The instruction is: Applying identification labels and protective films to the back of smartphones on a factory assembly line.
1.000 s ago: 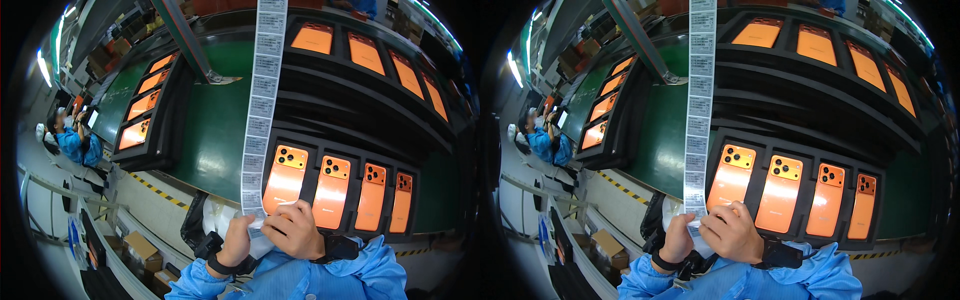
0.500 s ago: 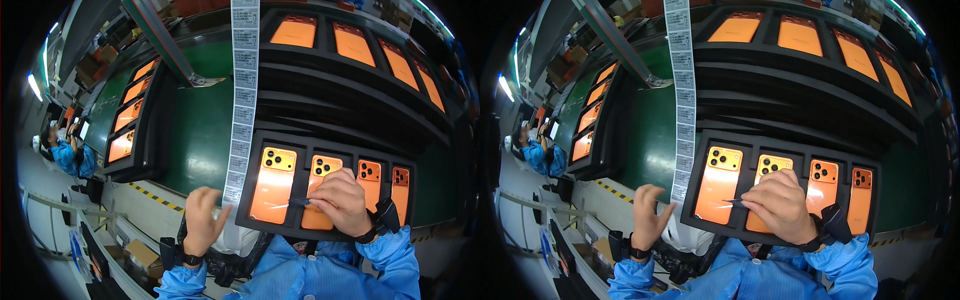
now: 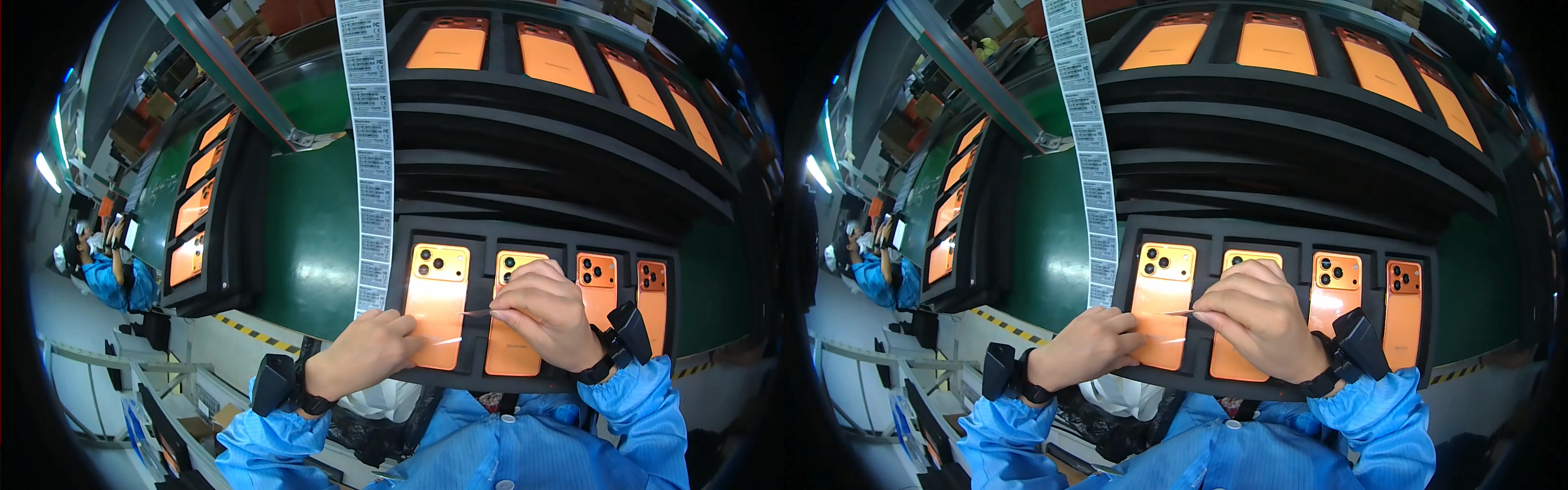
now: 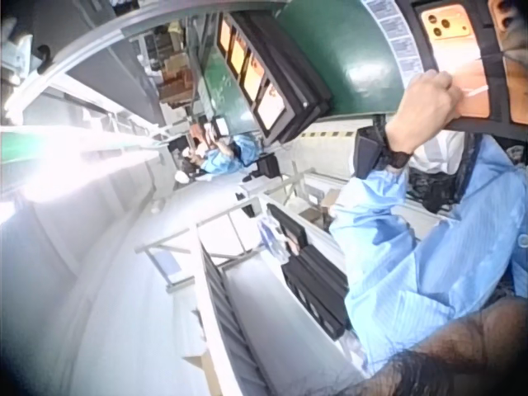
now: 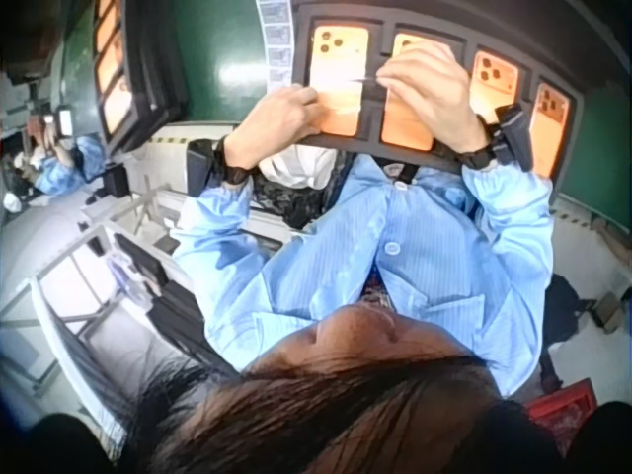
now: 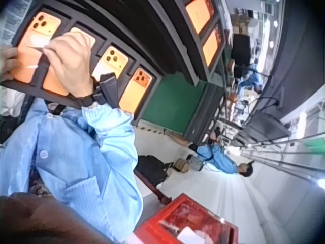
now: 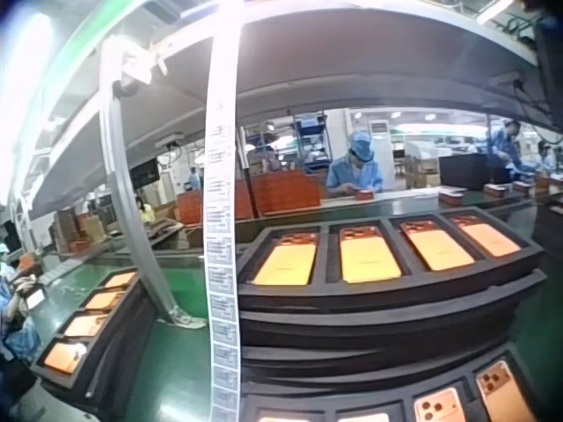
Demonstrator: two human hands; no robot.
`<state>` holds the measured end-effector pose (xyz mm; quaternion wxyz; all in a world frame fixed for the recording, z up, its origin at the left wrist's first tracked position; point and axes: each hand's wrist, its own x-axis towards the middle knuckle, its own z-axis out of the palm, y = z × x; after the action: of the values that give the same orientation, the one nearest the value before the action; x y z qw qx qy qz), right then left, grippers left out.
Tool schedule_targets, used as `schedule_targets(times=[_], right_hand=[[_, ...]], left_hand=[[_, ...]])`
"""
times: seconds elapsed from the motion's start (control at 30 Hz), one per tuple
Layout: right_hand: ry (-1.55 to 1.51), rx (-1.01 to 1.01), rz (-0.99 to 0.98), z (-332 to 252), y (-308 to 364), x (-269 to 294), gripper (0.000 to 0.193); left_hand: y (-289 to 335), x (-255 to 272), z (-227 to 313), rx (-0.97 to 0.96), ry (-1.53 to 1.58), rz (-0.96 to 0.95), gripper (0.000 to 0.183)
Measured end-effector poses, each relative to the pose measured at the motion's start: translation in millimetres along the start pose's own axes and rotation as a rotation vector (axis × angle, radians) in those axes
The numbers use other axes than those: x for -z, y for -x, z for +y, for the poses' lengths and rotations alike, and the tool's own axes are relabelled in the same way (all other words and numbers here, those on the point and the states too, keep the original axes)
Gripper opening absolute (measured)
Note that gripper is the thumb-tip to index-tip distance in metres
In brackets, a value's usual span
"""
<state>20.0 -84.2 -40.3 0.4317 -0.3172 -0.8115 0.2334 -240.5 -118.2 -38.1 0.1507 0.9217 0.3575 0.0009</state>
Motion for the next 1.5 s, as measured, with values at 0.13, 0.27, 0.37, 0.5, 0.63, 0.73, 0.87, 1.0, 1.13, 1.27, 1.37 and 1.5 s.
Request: schedule_targets(times=[0.13, 0.27, 0.37, 0.5, 0.63, 0.73, 0.87, 1.0, 1.13, 1.27, 1.37, 1.5], right_hand=[[-0.030, 0.012, 0.012, 1.0, -5.1, -0.5, 0.011], [-0.054, 0.007, 0.036, -1.4, -11.5, -1.8, 0.011], [-0.110, -0.010, 0.047, -2.7, -12.0, -6.7, 0.011], [-0.138, -0.047, 0.045, -2.9, -11.7, -10.3, 0.010], [-0.162, -0.121, 0.033, -5.0, -13.2, -11.2, 0.010], [-0.185, -0.156, 0.037, -0.1, -11.5, -14.8, 0.009], [-0.397, -0.364, 0.022, 4.9, -7.0, -17.6, 0.011], [-0.759, -0.610, 0.045, 18.6, -1.3, -29.1, 0.014], [-0.923, -0.714, 0.023, 33.1, 5.9, -34.7, 0.014], [-0.942, -0.731, -0.031, 36.3, 11.4, -39.3, 0.012], [-0.812, -0.684, -0.122, 33.1, 11.1, -49.2, 0.012], [-0.347, -0.385, -0.248, 24.5, -4.5, -62.0, 0.007]], left_hand=[[-9.1, 3.9, 3.7, -0.011, -0.053, -0.056, 0.018], [-7.1, -1.6, 5.9, -0.022, -0.143, -0.053, 0.017], [-1.8, -3.1, 5.2, -0.068, -0.199, -0.005, 0.019], [-1.1, -8.7, -1.5, -0.060, -0.112, 0.084, 0.015], [-3.3, -6.5, 8.2, -0.011, -0.191, 0.030, 0.013], [-1.9, -2.6, 13.7, -0.028, -0.313, -0.017, 0.010], [1.9, 1.6, 9.3, -0.089, -0.236, -0.052, 0.011], [-14.0, -1.3, -21.7, -0.126, 0.059, 0.034, 0.016], [-57.9, -14.8, -39.7, -0.189, -0.020, 0.403, 0.015], [-96.9, -11.5, -68.3, -0.009, 0.064, 0.692, 0.014], [-113.1, -25.6, -72.6, 0.021, 0.138, 0.807, 0.012], [-110.8, -31.1, -71.5, 0.166, 0.300, 0.979, 0.012]])
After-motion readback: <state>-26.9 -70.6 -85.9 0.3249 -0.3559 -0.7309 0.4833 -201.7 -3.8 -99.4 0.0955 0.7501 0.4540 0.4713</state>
